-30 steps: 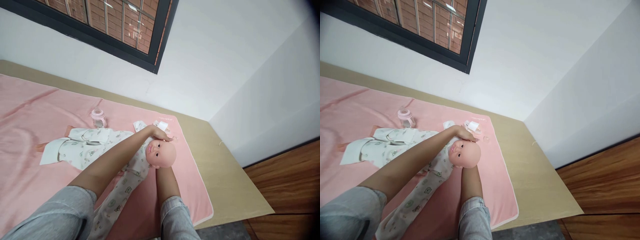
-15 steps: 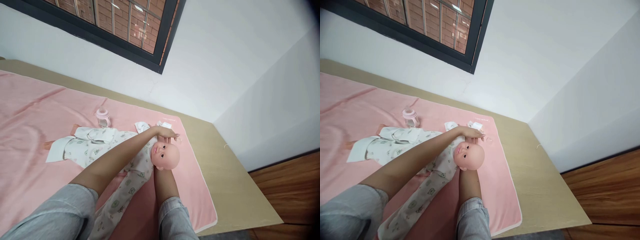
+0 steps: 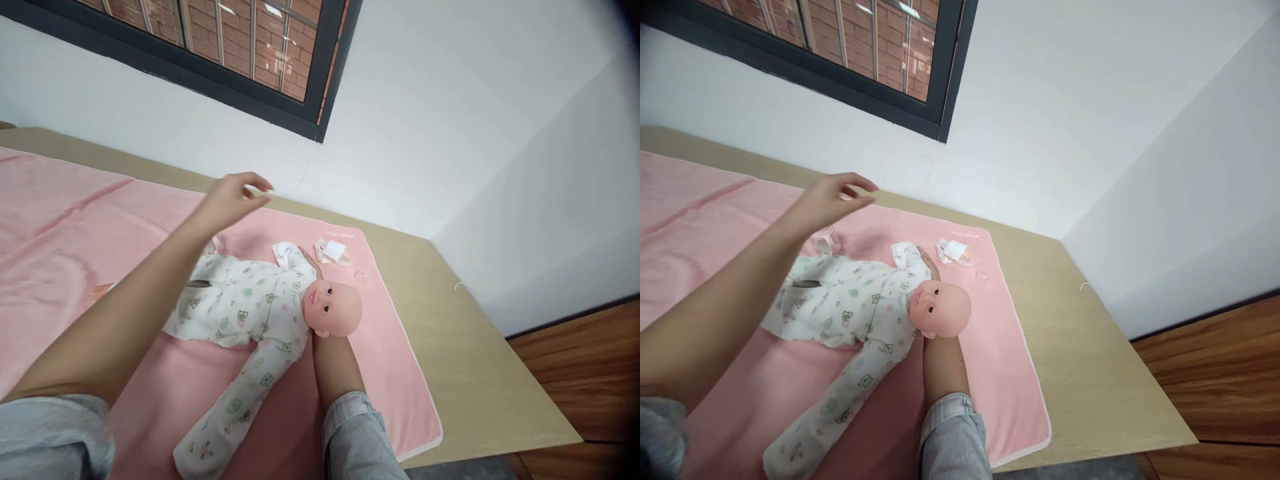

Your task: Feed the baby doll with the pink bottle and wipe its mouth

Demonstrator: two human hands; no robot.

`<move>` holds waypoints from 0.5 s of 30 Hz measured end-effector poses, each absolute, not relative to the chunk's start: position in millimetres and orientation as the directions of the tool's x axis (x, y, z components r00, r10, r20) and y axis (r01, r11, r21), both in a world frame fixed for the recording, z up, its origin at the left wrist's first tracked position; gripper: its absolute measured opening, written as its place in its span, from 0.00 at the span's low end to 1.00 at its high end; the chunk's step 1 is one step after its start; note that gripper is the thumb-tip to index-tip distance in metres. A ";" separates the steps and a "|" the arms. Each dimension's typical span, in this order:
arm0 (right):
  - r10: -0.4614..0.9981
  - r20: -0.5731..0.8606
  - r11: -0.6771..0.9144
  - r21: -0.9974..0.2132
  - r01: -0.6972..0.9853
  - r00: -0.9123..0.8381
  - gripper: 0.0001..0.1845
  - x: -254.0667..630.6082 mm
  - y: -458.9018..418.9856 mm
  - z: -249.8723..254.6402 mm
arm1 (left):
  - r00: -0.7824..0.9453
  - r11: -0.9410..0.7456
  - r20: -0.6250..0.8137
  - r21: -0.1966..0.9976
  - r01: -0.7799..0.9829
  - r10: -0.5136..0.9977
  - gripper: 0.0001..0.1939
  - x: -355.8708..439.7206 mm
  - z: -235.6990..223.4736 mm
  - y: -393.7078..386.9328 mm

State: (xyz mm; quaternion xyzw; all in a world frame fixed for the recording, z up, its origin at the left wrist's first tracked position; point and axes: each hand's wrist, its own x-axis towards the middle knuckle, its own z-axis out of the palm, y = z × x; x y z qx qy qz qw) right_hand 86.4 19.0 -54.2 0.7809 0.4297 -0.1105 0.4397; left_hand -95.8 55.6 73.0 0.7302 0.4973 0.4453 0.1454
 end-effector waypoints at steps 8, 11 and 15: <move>0.795 -0.421 -0.428 0.122 0.895 0.437 0.20 99.8 48.0 -104.7 | -0.283 -0.107 0.422 0.695 0.711 0.861 0.42 -225.9 -13.2 85.5; 0.892 -0.240 -0.419 -0.125 0.900 0.382 0.20 101.3 55.2 -120.0 | -0.145 -0.049 0.198 0.735 0.676 0.969 0.57 -235.5 -37.3 93.8; 0.823 -0.545 0.018 0.305 0.952 0.159 0.19 99.3 53.4 -115.0 | 0.089 -0.159 0.136 0.692 0.704 0.987 0.51 -218.4 -46.3 101.4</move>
